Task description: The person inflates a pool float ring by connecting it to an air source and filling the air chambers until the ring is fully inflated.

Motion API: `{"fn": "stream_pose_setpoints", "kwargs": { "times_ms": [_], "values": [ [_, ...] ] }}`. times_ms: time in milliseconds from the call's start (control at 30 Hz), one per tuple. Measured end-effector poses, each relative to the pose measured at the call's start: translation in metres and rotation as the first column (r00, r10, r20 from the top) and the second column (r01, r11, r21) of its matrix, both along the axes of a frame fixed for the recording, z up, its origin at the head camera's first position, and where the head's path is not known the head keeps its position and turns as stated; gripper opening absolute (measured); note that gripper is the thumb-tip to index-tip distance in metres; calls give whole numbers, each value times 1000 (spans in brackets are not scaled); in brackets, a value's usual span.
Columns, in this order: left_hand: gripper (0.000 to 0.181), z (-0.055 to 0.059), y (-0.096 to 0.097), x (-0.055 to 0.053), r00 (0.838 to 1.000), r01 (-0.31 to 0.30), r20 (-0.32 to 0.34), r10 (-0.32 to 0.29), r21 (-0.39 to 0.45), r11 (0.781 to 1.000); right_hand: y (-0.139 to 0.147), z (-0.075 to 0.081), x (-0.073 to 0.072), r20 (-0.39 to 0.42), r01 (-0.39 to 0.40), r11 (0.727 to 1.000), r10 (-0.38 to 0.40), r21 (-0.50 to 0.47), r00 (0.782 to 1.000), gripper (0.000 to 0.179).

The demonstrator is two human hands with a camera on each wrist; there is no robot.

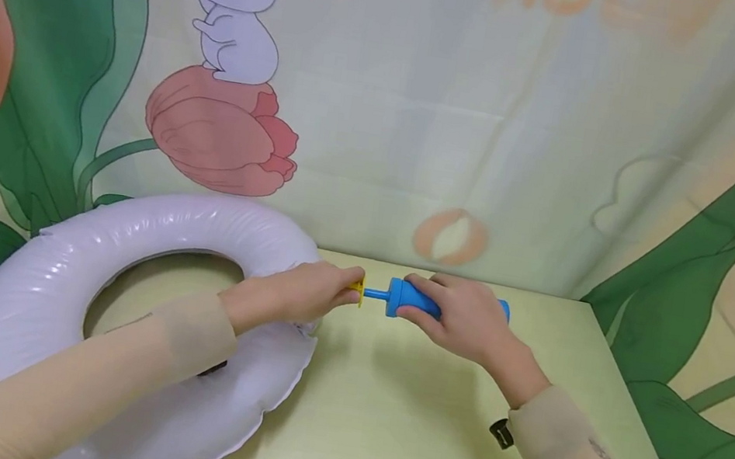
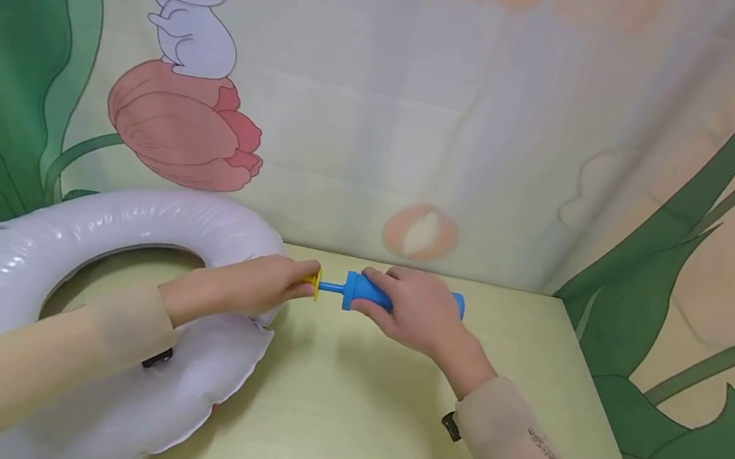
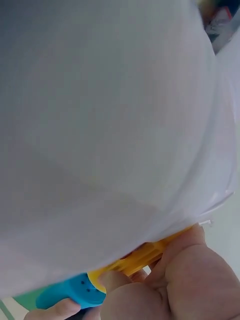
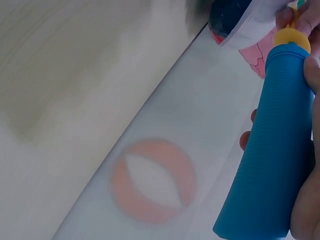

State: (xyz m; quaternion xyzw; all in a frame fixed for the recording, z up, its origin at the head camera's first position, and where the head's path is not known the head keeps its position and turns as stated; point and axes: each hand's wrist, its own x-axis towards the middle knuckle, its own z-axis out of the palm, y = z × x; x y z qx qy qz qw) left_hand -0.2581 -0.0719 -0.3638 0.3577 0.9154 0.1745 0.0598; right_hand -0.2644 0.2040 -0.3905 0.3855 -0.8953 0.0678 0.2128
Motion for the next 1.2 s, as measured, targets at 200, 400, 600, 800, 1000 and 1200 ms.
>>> {"fn": "stream_pose_setpoints", "kwargs": {
  "times_ms": [200, 400, 600, 800, 1000, 1200],
  "values": [
    [13, 5, 15, 2, 1000, 3, 12, -3, -39, 999, -12, 1, 4, -1, -5, 1000, 5, -1, 1000, 53],
    [14, 5, 18, -1, 1000, 22, 18, -21, -15, 1000, -10, 2, 7, 22, 11, 1000, -11, -19, 1000, 54],
    [13, -2, 13, -2, 999, 28, 33, -29, 36, 999, 13, 5, 2, 63, -13, 1000, 13, 1, 998, 51],
    [12, -6, 4, -4, 999, 29, 34, -30, 37, 999, 64, -2, -1, 113, 12, 1000, -11, -10, 994, 53],
    [12, -9, -9, -4, 999, 13, 39, -15, 50, 999, 95, -6, -8, 152, 54, 998, -47, -43, 987, 53],
    [12, -11, -12, -5, 999, 18, 33, -21, 68, 998, 79, -5, -12, 100, 21, 1000, -20, -15, 995, 54]
  ]
}}
